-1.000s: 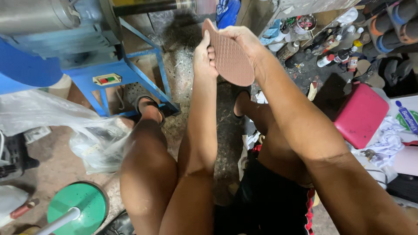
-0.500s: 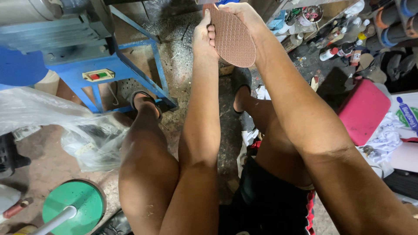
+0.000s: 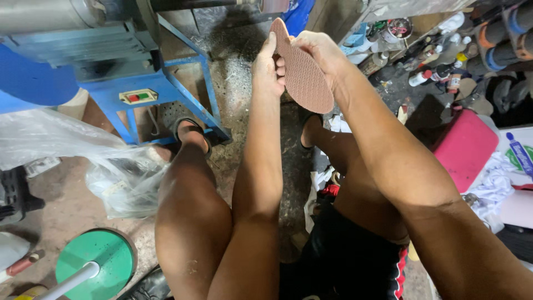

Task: The person uses a belt sander to grind the edge of a shoe sole, then wipes the sole by hand and applies an adhesive or sealant from a small bottle.

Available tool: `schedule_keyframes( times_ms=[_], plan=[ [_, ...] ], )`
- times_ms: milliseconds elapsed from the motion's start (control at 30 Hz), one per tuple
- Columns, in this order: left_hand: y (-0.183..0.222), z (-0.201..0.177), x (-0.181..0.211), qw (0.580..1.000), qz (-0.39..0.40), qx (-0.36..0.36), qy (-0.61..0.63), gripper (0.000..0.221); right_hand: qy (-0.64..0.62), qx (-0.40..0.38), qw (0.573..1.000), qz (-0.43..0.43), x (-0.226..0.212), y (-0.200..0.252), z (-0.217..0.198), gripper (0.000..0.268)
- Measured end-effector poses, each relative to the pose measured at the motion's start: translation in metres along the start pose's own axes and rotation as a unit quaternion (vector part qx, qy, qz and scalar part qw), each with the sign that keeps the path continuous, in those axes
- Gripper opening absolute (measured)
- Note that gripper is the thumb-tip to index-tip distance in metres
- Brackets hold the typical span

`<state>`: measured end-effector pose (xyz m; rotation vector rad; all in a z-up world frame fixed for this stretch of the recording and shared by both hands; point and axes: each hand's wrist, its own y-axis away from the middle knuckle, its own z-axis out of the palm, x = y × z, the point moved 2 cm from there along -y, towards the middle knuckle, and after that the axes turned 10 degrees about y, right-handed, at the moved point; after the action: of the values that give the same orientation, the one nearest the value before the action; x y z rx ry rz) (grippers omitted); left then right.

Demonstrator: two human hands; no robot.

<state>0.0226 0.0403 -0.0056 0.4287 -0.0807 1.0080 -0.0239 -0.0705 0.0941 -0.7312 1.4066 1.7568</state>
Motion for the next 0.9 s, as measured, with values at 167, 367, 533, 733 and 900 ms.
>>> schedule_keyframes(
  times_ms=[167, 367, 533, 733, 900],
  plan=[
    [-0.003, -0.006, 0.000, 0.999, -0.035, 0.013, -0.009, 0.039, -0.006, -0.017, 0.999, -0.032, 0.012, -0.005, 0.000, 0.028],
    [-0.022, -0.011, -0.003, 0.999, -0.054, -0.004, 0.002, 0.043, -0.023, -0.012, 1.000, -0.010, 0.008, -0.009, 0.000, 0.033],
    [-0.031, -0.013, -0.003, 0.999, -0.050, 0.002, 0.003, 0.043, 0.003, -0.004, 1.000, -0.028, 0.008, -0.012, -0.001, 0.037],
    [-0.023, -0.010, -0.004, 0.999, -0.034, -0.021, 0.005, 0.043, 0.015, 0.014, 0.999, -0.043, 0.004, -0.006, 0.003, 0.038],
    [-0.022, -0.008, -0.006, 0.998, -0.045, -0.046, 0.018, 0.042, 0.012, 0.010, 0.999, -0.046, 0.007, 0.000, 0.005, 0.036]
  ],
)
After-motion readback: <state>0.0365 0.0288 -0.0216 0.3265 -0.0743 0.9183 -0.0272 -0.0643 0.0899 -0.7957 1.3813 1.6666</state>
